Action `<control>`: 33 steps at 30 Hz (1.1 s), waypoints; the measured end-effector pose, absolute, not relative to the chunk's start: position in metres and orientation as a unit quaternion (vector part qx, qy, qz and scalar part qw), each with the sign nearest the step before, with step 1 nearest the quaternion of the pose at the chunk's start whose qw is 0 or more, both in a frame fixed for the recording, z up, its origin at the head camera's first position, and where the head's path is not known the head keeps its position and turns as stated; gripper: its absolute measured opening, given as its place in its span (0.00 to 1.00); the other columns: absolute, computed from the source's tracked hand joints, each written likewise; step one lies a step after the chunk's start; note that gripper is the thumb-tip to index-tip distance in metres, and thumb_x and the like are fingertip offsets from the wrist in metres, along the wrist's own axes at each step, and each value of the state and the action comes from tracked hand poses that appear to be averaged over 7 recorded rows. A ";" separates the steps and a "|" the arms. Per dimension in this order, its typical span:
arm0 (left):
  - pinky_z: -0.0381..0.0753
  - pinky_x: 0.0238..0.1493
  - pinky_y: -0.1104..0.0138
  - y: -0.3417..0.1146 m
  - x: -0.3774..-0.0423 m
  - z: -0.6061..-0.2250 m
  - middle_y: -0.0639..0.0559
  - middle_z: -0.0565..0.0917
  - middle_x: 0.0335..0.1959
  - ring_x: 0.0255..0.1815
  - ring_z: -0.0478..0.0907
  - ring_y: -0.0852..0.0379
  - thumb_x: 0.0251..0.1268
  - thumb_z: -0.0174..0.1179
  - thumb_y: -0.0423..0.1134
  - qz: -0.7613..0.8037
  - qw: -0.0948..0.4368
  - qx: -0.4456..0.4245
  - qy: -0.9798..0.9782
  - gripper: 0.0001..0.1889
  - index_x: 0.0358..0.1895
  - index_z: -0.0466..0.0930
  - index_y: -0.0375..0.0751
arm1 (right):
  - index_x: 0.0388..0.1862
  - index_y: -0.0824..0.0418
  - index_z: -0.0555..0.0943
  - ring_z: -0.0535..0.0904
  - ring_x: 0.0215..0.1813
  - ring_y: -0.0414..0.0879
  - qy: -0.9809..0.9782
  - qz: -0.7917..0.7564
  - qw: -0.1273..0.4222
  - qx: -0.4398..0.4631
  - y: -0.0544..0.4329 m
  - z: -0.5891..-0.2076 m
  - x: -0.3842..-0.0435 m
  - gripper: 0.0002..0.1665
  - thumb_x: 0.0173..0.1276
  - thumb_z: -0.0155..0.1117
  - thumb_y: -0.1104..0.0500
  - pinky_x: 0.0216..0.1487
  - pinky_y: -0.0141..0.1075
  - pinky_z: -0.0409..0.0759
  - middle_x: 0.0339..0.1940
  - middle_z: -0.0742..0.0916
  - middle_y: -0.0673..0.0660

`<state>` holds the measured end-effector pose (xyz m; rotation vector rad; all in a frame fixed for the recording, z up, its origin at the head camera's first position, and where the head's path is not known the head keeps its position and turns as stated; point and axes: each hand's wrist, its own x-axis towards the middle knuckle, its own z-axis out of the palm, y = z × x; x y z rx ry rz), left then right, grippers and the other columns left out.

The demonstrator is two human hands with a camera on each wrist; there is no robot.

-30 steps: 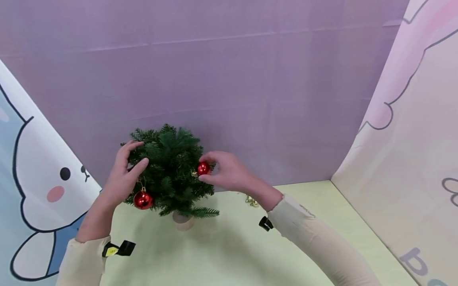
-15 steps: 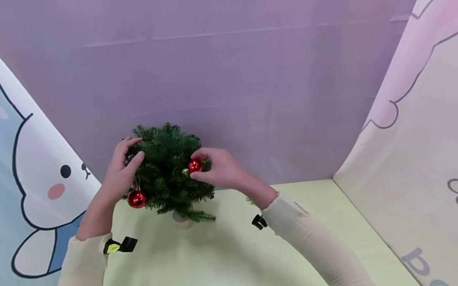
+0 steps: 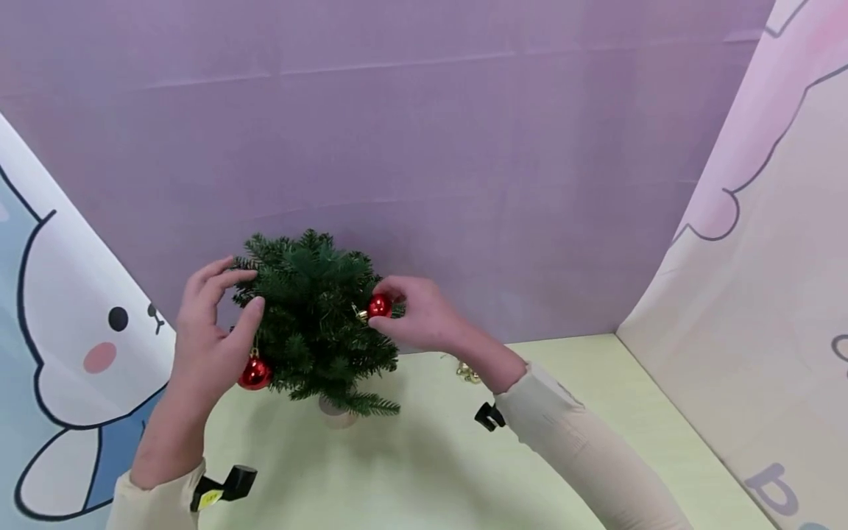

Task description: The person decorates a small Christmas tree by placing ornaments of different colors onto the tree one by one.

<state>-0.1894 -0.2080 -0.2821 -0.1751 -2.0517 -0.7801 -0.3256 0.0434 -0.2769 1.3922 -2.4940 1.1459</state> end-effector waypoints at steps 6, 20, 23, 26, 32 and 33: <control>0.51 0.70 0.44 -0.196 -0.191 -0.289 0.38 0.74 0.60 0.72 0.57 0.42 0.59 0.63 0.26 -0.252 0.507 -0.141 -0.812 0.13 0.48 0.82 0.34 | 0.52 0.55 0.80 0.77 0.47 0.41 -0.808 0.390 0.045 0.439 0.047 -0.280 -0.326 0.19 0.64 0.70 0.52 0.47 0.36 0.77 0.39 0.82 0.43; 0.58 0.68 0.44 -0.169 -0.206 -0.299 0.34 0.79 0.52 0.66 0.65 0.33 0.66 0.55 0.44 -0.126 0.557 -0.194 -0.797 0.16 0.43 0.85 0.35 | 0.54 0.52 0.79 0.77 0.47 0.40 -0.770 0.414 0.036 0.484 0.038 -0.268 -0.313 0.20 0.65 0.69 0.50 0.42 0.34 0.78 0.40 0.82 0.43; 0.57 0.68 0.44 -0.165 -0.208 -0.301 0.35 0.79 0.53 0.67 0.65 0.35 0.64 0.56 0.40 -0.129 0.549 -0.194 -0.803 0.15 0.48 0.84 0.35 | 0.53 0.51 0.79 0.77 0.45 0.42 -0.758 0.426 0.018 0.494 0.039 -0.269 -0.312 0.19 0.65 0.69 0.50 0.38 0.34 0.79 0.40 0.82 0.43; 0.56 0.68 0.44 -0.164 -0.209 -0.300 0.37 0.78 0.55 0.67 0.64 0.35 0.64 0.57 0.37 -0.140 0.530 -0.203 -0.811 0.16 0.52 0.83 0.37 | 0.54 0.51 0.79 0.78 0.45 0.42 -0.745 0.432 0.007 0.508 0.040 -0.268 -0.311 0.19 0.65 0.69 0.51 0.37 0.34 0.80 0.41 0.82 0.43; 0.54 0.67 0.41 -0.163 -0.212 -0.298 0.40 0.76 0.58 0.67 0.60 0.34 0.63 0.61 0.32 -0.190 0.489 -0.222 -0.822 0.12 0.49 0.85 0.40 | 0.55 0.53 0.79 0.76 0.45 0.38 -0.733 0.436 0.005 0.522 0.043 -0.267 -0.309 0.20 0.65 0.69 0.54 0.39 0.34 0.80 0.42 0.82 0.44; 0.53 0.67 0.41 -0.164 -0.212 -0.298 0.40 0.77 0.57 0.67 0.60 0.34 0.61 0.63 0.31 -0.198 0.488 -0.223 -0.821 0.11 0.47 0.85 0.41 | 0.55 0.53 0.79 0.76 0.45 0.37 -0.732 0.437 0.005 0.523 0.043 -0.267 -0.309 0.20 0.65 0.69 0.54 0.39 0.34 0.80 0.42 0.82 0.44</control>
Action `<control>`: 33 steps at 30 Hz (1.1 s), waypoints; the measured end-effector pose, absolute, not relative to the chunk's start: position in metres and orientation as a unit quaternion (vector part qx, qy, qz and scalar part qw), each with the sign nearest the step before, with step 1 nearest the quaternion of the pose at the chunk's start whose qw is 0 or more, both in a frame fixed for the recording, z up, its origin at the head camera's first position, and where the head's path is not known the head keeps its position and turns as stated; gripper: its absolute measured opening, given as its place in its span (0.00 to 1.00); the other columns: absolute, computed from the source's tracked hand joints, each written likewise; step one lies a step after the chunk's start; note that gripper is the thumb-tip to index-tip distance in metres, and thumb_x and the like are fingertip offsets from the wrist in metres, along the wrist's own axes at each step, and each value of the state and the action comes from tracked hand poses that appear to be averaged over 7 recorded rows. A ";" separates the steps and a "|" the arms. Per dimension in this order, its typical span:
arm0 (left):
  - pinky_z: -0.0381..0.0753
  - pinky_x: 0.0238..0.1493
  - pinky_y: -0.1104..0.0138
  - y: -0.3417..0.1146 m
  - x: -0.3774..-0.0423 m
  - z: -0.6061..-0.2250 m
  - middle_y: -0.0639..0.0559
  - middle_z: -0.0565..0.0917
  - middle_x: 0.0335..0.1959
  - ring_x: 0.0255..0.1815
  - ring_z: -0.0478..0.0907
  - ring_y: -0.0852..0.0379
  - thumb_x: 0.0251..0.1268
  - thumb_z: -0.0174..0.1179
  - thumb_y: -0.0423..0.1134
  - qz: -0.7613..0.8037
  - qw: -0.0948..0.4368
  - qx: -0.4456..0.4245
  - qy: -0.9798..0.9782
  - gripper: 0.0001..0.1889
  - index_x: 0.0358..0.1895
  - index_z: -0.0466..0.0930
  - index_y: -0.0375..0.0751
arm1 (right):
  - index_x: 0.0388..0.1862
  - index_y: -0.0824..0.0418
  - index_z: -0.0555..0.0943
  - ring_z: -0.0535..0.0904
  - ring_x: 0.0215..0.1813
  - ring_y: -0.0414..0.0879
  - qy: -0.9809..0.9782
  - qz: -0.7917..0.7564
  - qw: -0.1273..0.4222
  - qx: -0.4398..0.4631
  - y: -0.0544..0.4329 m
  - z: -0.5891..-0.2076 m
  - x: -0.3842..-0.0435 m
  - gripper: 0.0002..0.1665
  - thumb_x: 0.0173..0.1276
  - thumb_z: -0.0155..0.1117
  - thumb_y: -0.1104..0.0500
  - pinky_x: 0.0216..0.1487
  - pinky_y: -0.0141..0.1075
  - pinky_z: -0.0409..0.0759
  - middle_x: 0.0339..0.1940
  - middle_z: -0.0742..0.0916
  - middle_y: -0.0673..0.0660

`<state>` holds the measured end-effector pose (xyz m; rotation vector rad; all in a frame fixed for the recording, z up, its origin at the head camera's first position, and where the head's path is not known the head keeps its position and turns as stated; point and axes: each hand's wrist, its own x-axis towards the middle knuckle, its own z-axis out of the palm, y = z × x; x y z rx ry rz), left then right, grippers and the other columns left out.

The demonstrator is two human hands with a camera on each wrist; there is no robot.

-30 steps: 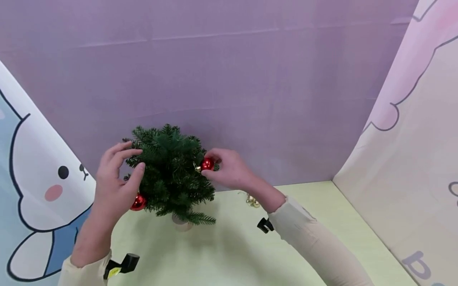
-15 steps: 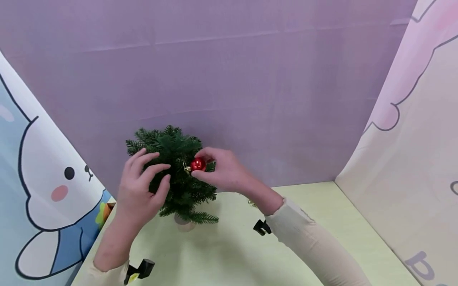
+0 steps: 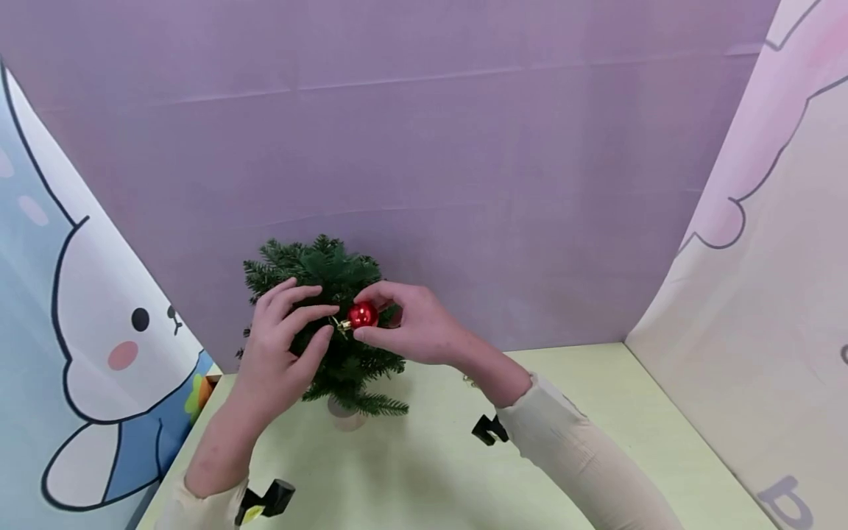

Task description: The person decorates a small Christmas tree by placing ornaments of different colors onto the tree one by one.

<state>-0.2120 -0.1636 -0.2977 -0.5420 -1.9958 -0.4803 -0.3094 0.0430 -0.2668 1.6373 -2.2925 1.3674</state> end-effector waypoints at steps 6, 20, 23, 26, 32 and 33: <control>0.55 0.67 0.42 -0.167 -0.213 -0.298 0.42 0.80 0.52 0.66 0.63 0.36 0.51 0.71 0.28 -0.213 0.498 -0.212 -0.814 0.09 0.35 0.86 0.44 | 0.55 0.53 0.79 0.76 0.46 0.38 -0.732 0.442 0.003 0.518 0.044 -0.267 -0.310 0.19 0.65 0.69 0.54 0.40 0.34 0.79 0.42 0.82 0.44; 0.57 0.67 0.44 -0.165 -0.213 -0.295 0.43 0.82 0.47 0.63 0.66 0.36 0.49 0.71 0.28 -0.207 0.510 -0.204 -0.810 0.08 0.30 0.85 0.44 | 0.60 0.54 0.78 0.77 0.48 0.41 -0.776 0.397 0.025 0.489 0.041 -0.279 -0.312 0.26 0.66 0.67 0.46 0.46 0.37 0.78 0.52 0.81 0.47; 0.58 0.66 0.43 -0.165 -0.212 -0.294 0.43 0.82 0.46 0.63 0.66 0.35 0.49 0.71 0.29 -0.188 0.509 -0.208 -0.814 0.07 0.30 0.85 0.43 | 0.59 0.53 0.80 0.74 0.56 0.40 -0.776 0.367 0.059 0.509 0.035 -0.281 -0.306 0.24 0.67 0.66 0.46 0.55 0.38 0.75 0.55 0.80 0.46; 0.59 0.65 0.42 -0.165 -0.210 -0.294 0.42 0.82 0.45 0.62 0.67 0.34 0.50 0.70 0.29 -0.174 0.504 -0.210 -0.819 0.06 0.30 0.85 0.42 | 0.52 0.50 0.84 0.72 0.57 0.40 -0.765 0.352 0.077 0.534 0.027 -0.281 -0.298 0.17 0.69 0.64 0.46 0.56 0.37 0.73 0.53 0.80 0.43; 0.60 0.65 0.42 -0.167 -0.208 -0.295 0.42 0.82 0.46 0.63 0.66 0.34 0.50 0.70 0.27 -0.181 0.499 -0.202 -0.823 0.07 0.31 0.85 0.41 | 0.42 0.51 0.87 0.73 0.50 0.39 -0.740 0.380 0.114 0.543 0.012 -0.281 -0.292 0.07 0.69 0.66 0.53 0.48 0.33 0.74 0.47 0.83 0.44; 0.60 0.65 0.42 -0.168 -0.208 -0.295 0.43 0.82 0.46 0.63 0.66 0.35 0.50 0.70 0.27 -0.184 0.498 -0.201 -0.823 0.07 0.31 0.85 0.41 | 0.41 0.52 0.88 0.73 0.49 0.39 -0.737 0.387 0.121 0.541 0.010 -0.281 -0.293 0.06 0.68 0.66 0.54 0.47 0.32 0.74 0.46 0.83 0.44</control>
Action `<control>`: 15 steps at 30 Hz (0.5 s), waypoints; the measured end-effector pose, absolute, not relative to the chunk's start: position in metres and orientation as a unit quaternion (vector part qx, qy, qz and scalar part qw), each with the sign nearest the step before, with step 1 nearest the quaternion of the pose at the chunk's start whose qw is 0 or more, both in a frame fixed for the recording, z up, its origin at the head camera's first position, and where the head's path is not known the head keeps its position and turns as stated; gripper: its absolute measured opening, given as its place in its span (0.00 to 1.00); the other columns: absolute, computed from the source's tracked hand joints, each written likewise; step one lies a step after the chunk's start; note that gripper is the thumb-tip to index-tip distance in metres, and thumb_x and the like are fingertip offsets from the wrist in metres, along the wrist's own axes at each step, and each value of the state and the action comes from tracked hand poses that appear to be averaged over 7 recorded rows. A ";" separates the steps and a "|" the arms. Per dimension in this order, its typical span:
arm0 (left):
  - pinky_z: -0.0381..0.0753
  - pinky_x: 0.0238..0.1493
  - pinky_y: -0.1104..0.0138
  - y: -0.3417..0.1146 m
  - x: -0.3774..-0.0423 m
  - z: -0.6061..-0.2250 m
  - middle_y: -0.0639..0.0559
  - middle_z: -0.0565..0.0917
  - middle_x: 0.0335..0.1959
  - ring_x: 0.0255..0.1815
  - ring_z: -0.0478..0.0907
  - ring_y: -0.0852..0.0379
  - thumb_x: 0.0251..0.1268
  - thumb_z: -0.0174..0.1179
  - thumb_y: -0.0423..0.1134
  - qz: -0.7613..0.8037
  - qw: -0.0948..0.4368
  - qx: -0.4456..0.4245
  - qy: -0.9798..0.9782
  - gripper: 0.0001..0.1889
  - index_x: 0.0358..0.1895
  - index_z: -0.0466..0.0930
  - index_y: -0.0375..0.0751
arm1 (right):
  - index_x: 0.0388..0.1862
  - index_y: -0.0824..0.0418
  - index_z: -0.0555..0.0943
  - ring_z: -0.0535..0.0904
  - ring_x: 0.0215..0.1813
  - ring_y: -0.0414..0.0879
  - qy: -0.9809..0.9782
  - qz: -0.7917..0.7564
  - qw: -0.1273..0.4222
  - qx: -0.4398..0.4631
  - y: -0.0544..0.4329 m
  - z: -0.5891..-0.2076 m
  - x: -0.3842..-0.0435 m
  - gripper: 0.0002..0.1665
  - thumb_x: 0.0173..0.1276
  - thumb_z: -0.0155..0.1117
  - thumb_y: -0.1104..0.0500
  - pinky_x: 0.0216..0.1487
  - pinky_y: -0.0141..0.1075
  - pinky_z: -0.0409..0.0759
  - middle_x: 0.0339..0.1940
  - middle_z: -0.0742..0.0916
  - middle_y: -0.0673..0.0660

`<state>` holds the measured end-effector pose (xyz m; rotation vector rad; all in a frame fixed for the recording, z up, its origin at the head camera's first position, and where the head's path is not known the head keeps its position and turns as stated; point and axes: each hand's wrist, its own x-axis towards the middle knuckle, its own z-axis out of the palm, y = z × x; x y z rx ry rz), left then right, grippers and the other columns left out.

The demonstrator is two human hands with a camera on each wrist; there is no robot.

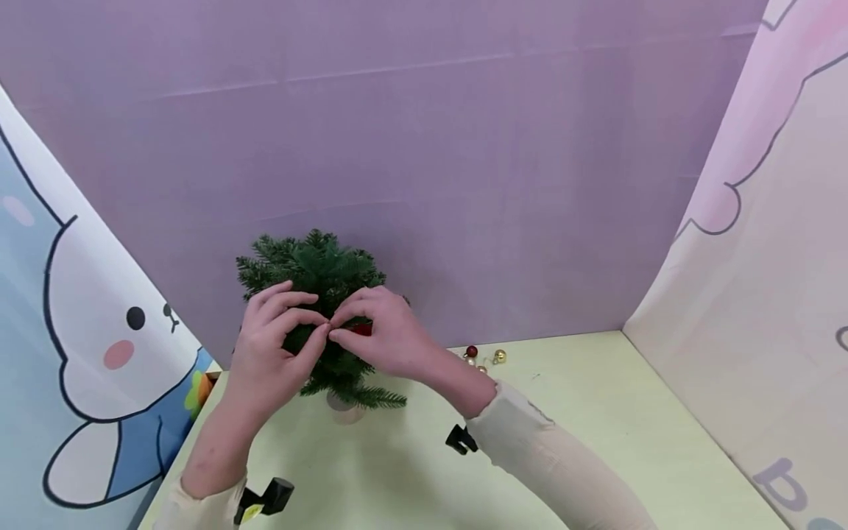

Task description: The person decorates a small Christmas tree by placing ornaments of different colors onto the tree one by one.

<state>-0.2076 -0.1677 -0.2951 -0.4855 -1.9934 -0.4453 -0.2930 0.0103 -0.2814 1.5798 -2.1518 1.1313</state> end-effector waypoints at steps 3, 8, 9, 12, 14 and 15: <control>0.60 0.65 0.43 -0.169 -0.208 -0.295 0.43 0.82 0.47 0.64 0.66 0.36 0.51 0.70 0.27 -0.189 0.495 -0.198 -0.824 0.06 0.31 0.85 0.41 | 0.40 0.53 0.88 0.74 0.49 0.39 -0.731 0.405 0.133 0.533 0.008 -0.283 -0.295 0.06 0.68 0.67 0.56 0.48 0.32 0.75 0.43 0.84 0.45; 0.61 0.65 0.44 -0.169 -0.209 -0.295 0.44 0.82 0.47 0.63 0.67 0.37 0.52 0.69 0.27 -0.198 0.491 -0.194 -0.826 0.06 0.31 0.85 0.41 | 0.40 0.53 0.89 0.76 0.47 0.39 -0.724 0.430 0.133 0.523 0.007 -0.284 -0.295 0.06 0.68 0.67 0.56 0.44 0.34 0.78 0.41 0.85 0.44; 0.62 0.64 0.45 -0.170 -0.209 -0.295 0.44 0.82 0.47 0.63 0.67 0.37 0.52 0.69 0.27 -0.199 0.491 -0.194 -0.826 0.06 0.31 0.85 0.41 | 0.40 0.53 0.89 0.75 0.47 0.38 -0.724 0.432 0.132 0.522 0.007 -0.284 -0.295 0.06 0.68 0.67 0.56 0.43 0.34 0.78 0.41 0.85 0.44; 0.64 0.63 0.47 -0.170 -0.210 -0.295 0.44 0.82 0.46 0.61 0.69 0.39 0.53 0.69 0.26 -0.204 0.489 -0.195 -0.826 0.07 0.32 0.85 0.40 | 0.39 0.53 0.89 0.75 0.47 0.38 -0.728 0.432 0.125 0.517 0.006 -0.283 -0.294 0.06 0.68 0.67 0.55 0.43 0.31 0.77 0.41 0.85 0.43; 0.67 0.61 0.50 -0.170 -0.210 -0.295 0.45 0.83 0.45 0.59 0.71 0.41 0.53 0.68 0.25 -0.208 0.487 -0.197 -0.825 0.07 0.33 0.85 0.40 | 0.40 0.52 0.89 0.75 0.47 0.38 -0.730 0.431 0.123 0.516 0.006 -0.282 -0.294 0.06 0.68 0.67 0.55 0.42 0.29 0.76 0.41 0.85 0.43; 0.68 0.60 0.52 -0.170 -0.210 -0.295 0.46 0.83 0.44 0.57 0.72 0.43 0.54 0.68 0.26 -0.212 0.484 -0.197 -0.826 0.07 0.34 0.85 0.40 | 0.40 0.52 0.89 0.75 0.47 0.38 -0.731 0.431 0.123 0.515 0.005 -0.282 -0.294 0.06 0.68 0.67 0.55 0.41 0.29 0.76 0.41 0.85 0.42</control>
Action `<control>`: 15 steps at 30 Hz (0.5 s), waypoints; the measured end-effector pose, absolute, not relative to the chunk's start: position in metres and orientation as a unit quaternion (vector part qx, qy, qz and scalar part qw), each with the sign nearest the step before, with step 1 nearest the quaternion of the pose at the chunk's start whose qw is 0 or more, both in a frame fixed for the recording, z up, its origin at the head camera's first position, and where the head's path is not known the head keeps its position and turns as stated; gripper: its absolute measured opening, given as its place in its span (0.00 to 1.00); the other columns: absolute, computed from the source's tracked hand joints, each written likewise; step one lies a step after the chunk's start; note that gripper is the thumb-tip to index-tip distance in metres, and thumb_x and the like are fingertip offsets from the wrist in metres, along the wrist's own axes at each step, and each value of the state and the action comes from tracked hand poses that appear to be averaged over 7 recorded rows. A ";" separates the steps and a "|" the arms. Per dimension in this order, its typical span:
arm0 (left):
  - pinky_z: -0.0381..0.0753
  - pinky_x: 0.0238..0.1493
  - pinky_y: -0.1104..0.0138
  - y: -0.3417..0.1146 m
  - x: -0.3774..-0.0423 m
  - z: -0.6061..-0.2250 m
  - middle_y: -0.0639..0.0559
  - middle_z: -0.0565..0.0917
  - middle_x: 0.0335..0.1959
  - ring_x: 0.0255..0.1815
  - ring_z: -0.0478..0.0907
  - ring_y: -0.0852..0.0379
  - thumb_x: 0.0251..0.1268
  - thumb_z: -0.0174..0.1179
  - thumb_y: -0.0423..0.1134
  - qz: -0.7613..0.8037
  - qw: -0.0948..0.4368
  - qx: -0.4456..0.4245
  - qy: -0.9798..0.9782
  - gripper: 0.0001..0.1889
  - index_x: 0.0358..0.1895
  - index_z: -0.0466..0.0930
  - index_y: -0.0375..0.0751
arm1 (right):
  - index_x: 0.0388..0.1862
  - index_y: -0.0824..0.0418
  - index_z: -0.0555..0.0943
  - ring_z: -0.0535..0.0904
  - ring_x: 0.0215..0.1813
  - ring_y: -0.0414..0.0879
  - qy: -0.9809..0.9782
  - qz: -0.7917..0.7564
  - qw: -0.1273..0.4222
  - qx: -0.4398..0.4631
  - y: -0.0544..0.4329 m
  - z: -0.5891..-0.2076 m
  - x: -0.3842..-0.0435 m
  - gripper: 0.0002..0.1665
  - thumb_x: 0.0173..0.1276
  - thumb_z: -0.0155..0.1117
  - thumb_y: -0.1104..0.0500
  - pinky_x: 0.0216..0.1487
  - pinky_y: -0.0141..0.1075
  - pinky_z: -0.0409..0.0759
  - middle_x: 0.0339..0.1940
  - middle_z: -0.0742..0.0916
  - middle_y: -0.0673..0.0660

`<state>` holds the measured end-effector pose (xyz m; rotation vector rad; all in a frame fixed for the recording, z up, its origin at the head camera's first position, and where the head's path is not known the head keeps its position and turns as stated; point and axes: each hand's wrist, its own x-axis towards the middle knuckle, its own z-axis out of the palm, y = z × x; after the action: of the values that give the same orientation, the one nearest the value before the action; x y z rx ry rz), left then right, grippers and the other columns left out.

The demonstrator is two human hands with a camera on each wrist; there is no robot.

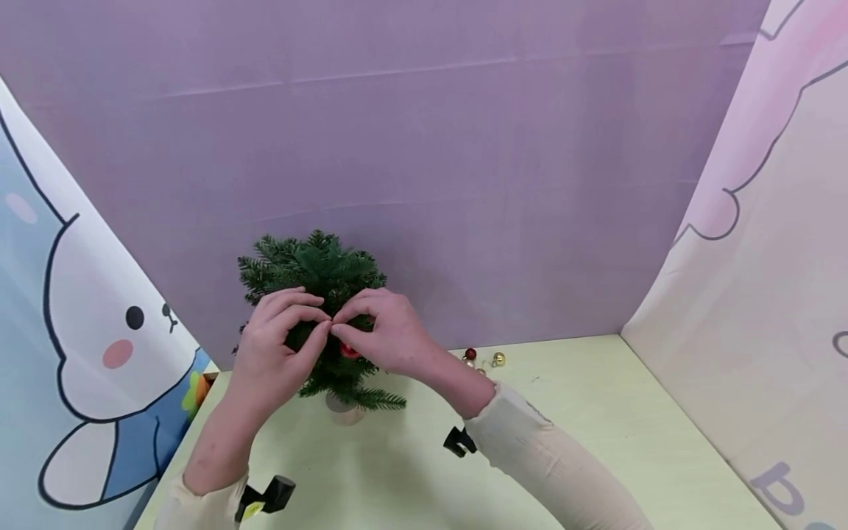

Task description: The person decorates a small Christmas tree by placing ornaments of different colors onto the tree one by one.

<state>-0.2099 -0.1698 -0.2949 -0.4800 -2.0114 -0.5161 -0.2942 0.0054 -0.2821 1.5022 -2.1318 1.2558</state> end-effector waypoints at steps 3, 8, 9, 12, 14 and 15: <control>0.71 0.54 0.59 -0.170 -0.209 -0.295 0.50 0.84 0.42 0.51 0.75 0.48 0.56 0.68 0.27 -0.220 0.474 -0.195 -0.830 0.07 0.36 0.85 0.41 | 0.40 0.52 0.88 0.76 0.47 0.38 -0.731 0.429 0.124 0.516 0.005 -0.282 -0.294 0.06 0.68 0.67 0.55 0.40 0.29 0.76 0.41 0.85 0.43; 0.73 0.42 0.67 -0.169 -0.208 -0.296 0.55 0.84 0.39 0.42 0.77 0.55 0.58 0.67 0.28 -0.227 0.467 -0.192 -0.833 0.08 0.39 0.85 0.44 | 0.41 0.52 0.88 0.76 0.46 0.38 -0.729 0.431 0.116 0.518 0.006 -0.283 -0.294 0.07 0.68 0.67 0.55 0.38 0.28 0.76 0.42 0.85 0.43; 0.73 0.41 0.67 -0.169 -0.208 -0.296 0.55 0.83 0.38 0.41 0.77 0.55 0.59 0.67 0.28 -0.228 0.468 -0.193 -0.832 0.08 0.39 0.85 0.45 | 0.42 0.52 0.88 0.76 0.45 0.38 -0.729 0.431 0.114 0.519 0.005 -0.284 -0.294 0.07 0.68 0.66 0.55 0.38 0.28 0.76 0.42 0.85 0.43; 0.72 0.39 0.67 -0.168 -0.209 -0.296 0.55 0.83 0.37 0.39 0.77 0.57 0.60 0.66 0.29 -0.234 0.469 -0.196 -0.829 0.07 0.38 0.85 0.45 | 0.43 0.53 0.88 0.76 0.45 0.38 -0.726 0.438 0.108 0.520 0.005 -0.285 -0.294 0.08 0.68 0.66 0.54 0.36 0.27 0.77 0.42 0.85 0.43; 0.72 0.39 0.67 -0.168 -0.209 -0.296 0.55 0.83 0.36 0.40 0.77 0.57 0.62 0.66 0.30 -0.236 0.470 -0.195 -0.828 0.06 0.38 0.85 0.45 | 0.43 0.53 0.88 0.76 0.44 0.38 -0.721 0.444 0.110 0.521 0.005 -0.285 -0.295 0.08 0.69 0.66 0.54 0.36 0.27 0.77 0.42 0.85 0.44; 0.72 0.39 0.67 -0.168 -0.209 -0.296 0.55 0.83 0.36 0.40 0.77 0.57 0.62 0.66 0.31 -0.236 0.470 -0.194 -0.828 0.05 0.38 0.85 0.45 | 0.42 0.53 0.88 0.77 0.45 0.39 -0.720 0.444 0.115 0.521 0.005 -0.286 -0.295 0.08 0.69 0.66 0.55 0.36 0.27 0.77 0.42 0.85 0.44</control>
<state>-0.2087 -0.1681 -0.2963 -0.4750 -2.0302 -0.5786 -0.2953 0.0048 -0.2856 1.5265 -2.1097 1.3021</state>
